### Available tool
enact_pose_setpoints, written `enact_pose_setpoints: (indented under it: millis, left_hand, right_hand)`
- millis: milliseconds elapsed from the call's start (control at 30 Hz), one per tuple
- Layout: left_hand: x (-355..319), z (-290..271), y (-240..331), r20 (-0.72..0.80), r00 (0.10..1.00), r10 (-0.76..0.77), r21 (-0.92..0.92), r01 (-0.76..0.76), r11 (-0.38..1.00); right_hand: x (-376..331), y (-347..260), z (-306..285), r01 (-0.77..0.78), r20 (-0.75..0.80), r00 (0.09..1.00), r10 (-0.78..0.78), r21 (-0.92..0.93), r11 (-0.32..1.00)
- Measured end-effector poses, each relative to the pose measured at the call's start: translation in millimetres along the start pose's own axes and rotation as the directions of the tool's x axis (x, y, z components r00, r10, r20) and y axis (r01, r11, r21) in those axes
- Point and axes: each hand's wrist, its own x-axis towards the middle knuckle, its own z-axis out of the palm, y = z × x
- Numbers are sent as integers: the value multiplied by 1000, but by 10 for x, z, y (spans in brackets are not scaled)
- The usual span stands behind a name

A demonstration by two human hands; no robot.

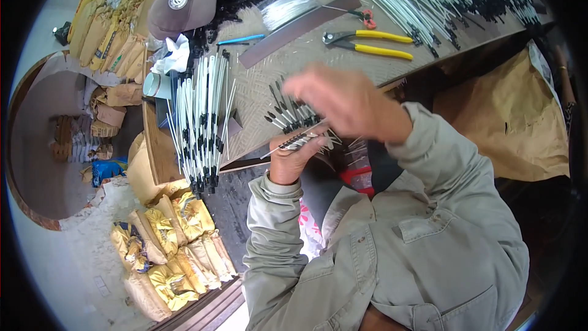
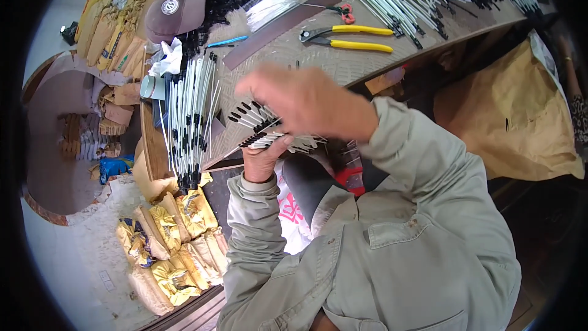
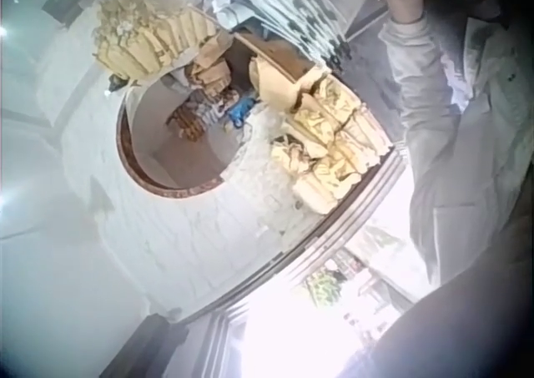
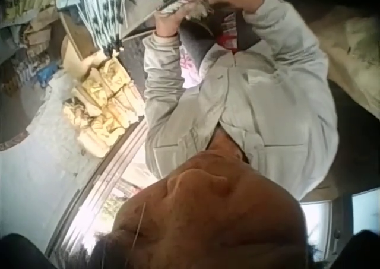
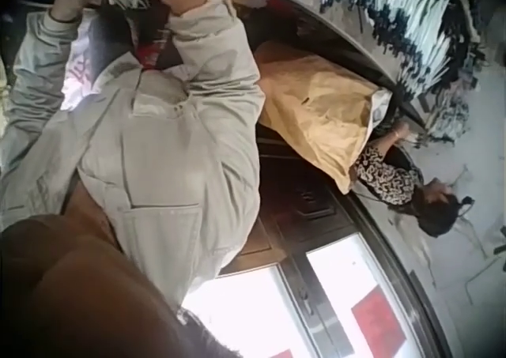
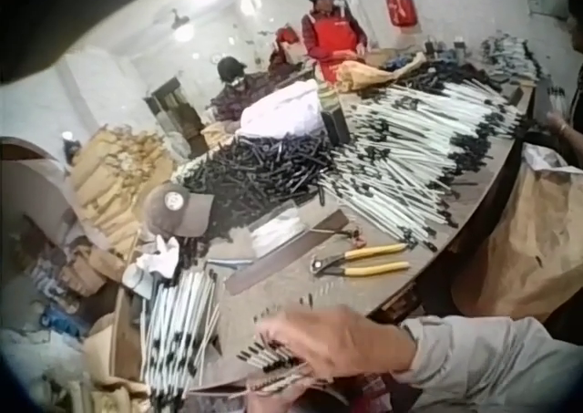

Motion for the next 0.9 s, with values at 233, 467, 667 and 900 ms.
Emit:
enact_pose_setpoints:
  millis: [233, 467, 667, 900]
  left_hand:
    - [24, -79, -126, 190, 980, 58, -9, -57, 998]
    - [9, -90, -122, 162, 985, 67, -45, -61, 997]
    - [87, -133, -62, 103, 995, -9, -290, 39, 956]
    - [152, -139, -38, 154, 987, -49, -304, 94, 948]
  right_hand:
    - [-76, 841, 433, 302, 551, 817, -172, -153, 941]
    - [112, 895, 387, 139, 576, 813, -88, -45, 989]
    - [1073, 1572, 55, -98, 184, 961, 206, -471, 876]
    - [1277, 2194, 173, 156, 300, 906, 299, -893, 422]
